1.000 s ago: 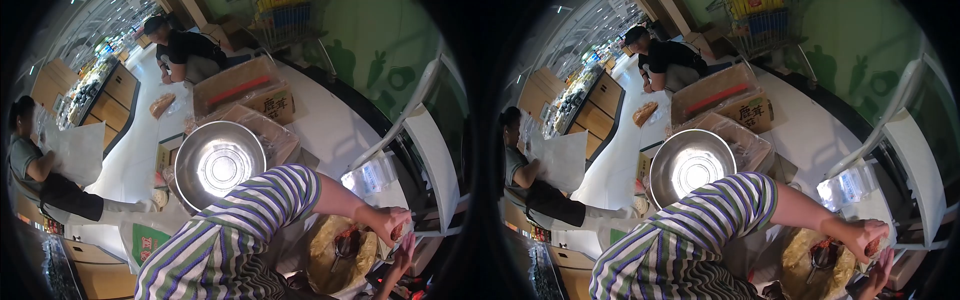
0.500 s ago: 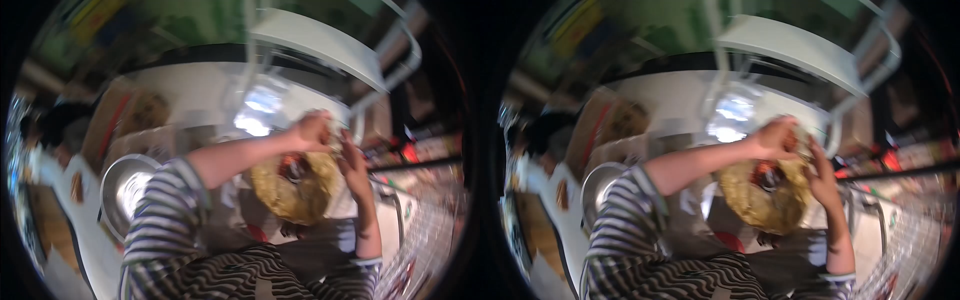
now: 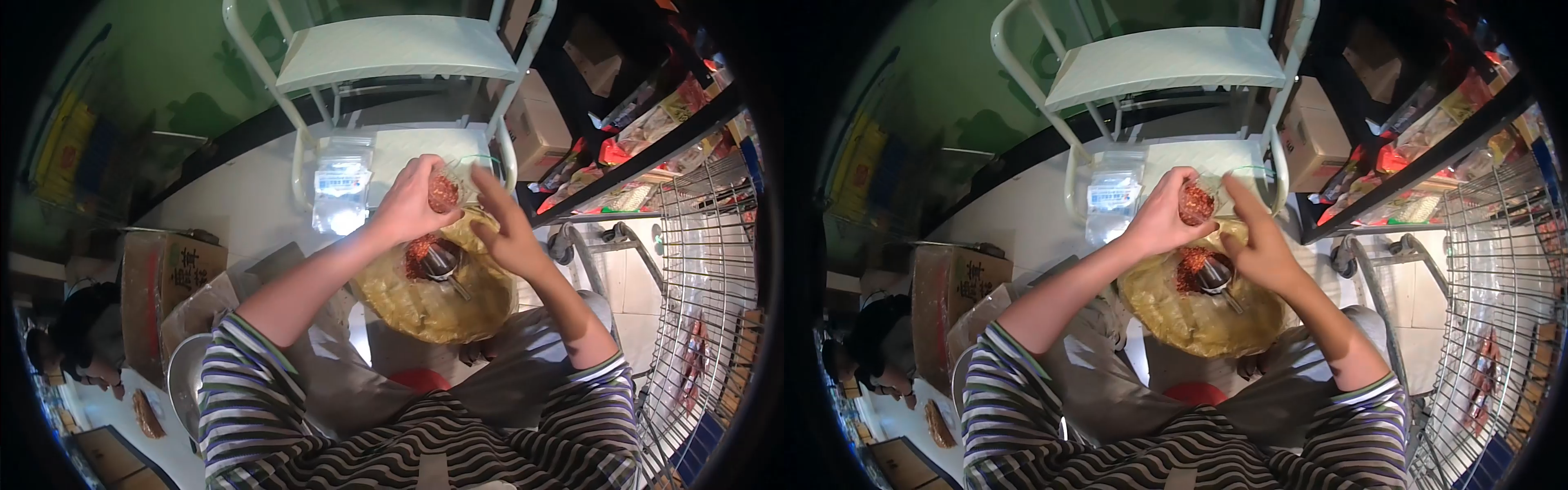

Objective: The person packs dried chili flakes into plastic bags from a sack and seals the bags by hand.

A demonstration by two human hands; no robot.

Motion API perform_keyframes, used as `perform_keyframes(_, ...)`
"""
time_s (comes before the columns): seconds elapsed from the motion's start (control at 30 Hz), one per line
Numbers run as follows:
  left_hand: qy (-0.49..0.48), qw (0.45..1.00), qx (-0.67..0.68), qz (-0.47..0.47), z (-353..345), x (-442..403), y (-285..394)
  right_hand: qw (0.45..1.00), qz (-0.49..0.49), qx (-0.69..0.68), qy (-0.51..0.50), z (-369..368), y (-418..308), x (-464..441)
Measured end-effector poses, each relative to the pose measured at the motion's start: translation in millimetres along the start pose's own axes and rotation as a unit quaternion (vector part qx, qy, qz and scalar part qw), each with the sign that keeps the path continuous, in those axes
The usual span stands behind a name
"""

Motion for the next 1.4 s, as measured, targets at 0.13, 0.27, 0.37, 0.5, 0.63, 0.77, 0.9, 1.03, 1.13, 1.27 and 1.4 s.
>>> perform_keyframes(0.13,0.02,0.999,-0.019,-0.039,6,0,4,0.996,-0.004,-0.085,0.002,5,-1,-2)
perform_keyframes(0.27,0.012,0.999,-0.017,-0.042,5,1,9,0.983,-0.063,-0.168,0.024,8,8,-1)
perform_keyframes(0.37,0.019,0.998,-0.029,-0.049,6,0,12,0.97,-0.094,-0.22,-0.039,0,13,0)
perform_keyframes(0.5,0.019,0.999,-0.015,-0.044,6,1,12,0.991,-0.029,-0.127,0.002,0,-4,1)
perform_keyframes(0.63,0.016,0.998,-0.001,-0.055,5,2,11,0.995,-0.026,-0.099,0.021,4,-6,0)
perform_keyframes(0.77,-0.003,0.998,0.022,-0.056,6,3,15,0.987,-0.034,-0.143,-0.063,-3,2,-3)
perform_keyframes(0.9,-0.002,0.997,0.037,-0.061,4,3,14,0.996,-0.005,-0.086,-0.031,-5,-12,-2)
perform_keyframes(1.03,-0.02,0.996,0.062,-0.057,0,5,13,0.994,-0.006,-0.105,-0.029,-3,-13,-3)
perform_keyframes(1.13,-0.032,0.995,0.076,-0.048,-2,6,13,0.991,-0.019,-0.099,-0.087,-4,-7,-4)
perform_keyframes(1.27,-0.044,0.994,0.089,-0.033,-3,5,14,0.998,0.026,-0.048,-0.013,4,-19,-3)
perform_keyframes(1.4,-0.036,0.995,0.079,-0.039,-4,6,14,0.997,0.006,-0.071,-0.03,4,-14,-3)
Point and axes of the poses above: each hand's wrist, its own x-axis away from the middle knuckle, its own z-axis out of the back of the hand, y = z × x, the point moved 7 cm from there along -x, towards the middle knuckle, and after that the axes turned 15 degrees about -x, right-handed, at the moved point
